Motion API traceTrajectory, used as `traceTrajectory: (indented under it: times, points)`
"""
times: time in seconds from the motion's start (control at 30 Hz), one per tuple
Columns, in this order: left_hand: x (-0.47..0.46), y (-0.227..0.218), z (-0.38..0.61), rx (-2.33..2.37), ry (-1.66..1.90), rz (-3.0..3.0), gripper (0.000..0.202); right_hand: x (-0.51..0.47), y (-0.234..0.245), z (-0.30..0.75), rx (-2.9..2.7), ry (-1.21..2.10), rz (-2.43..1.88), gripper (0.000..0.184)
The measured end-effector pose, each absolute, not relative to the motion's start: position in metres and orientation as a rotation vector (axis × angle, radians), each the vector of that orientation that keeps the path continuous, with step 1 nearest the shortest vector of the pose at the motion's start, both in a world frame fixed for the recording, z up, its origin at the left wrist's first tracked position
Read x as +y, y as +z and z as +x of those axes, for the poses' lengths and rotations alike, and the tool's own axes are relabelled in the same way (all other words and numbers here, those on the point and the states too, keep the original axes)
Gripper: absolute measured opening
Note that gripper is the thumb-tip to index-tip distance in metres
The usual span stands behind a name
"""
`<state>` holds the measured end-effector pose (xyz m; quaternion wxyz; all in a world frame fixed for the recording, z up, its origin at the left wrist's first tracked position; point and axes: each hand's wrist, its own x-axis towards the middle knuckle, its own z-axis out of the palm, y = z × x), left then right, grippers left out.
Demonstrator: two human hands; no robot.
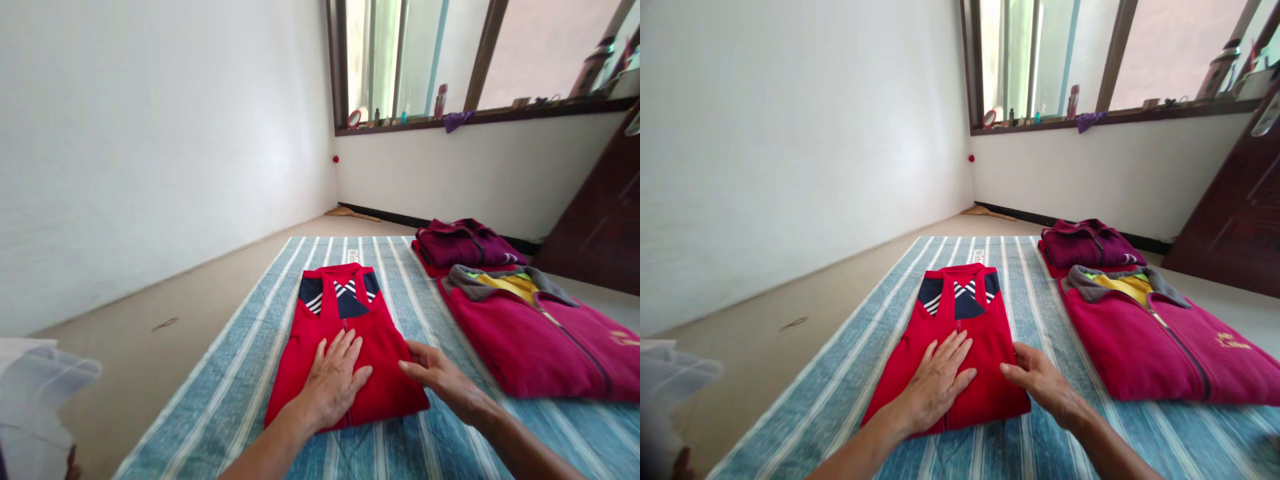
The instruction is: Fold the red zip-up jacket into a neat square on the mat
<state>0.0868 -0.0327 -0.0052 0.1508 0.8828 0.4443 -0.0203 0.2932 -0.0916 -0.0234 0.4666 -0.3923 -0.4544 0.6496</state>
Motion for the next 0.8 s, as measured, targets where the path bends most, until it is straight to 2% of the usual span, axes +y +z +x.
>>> traceTrajectory:
  times: [0.1,0.4,0.57,0.73,0.8]
  points:
    - [-0.032,-0.007,0.086,1.277,-0.055,2.551,0.059,-0.098,-0.025,0.297,-1.219,1.575,-0.9,0.054]
    - [-0.025,-0.018,0.084,1.275,-0.027,2.612,0.057,-0.106,-0.034,0.318,-1.725,1.261,-1.177,0.074]
    - [-0.019,-0.023,0.084,1.248,0.016,2.65,0.055,-0.109,-0.045,0.313,-1.599,1.231,-1.179,0.068]
    - [-0.017,-0.025,0.085,1.241,0.058,2.683,0.053,-0.119,-0.06,0.311,-1.492,1.051,-1.266,0.077]
    - [-0.017,-0.025,0.086,1.238,0.055,2.684,0.053,-0.125,-0.063,0.312,-1.482,0.905,-1.351,0.066]
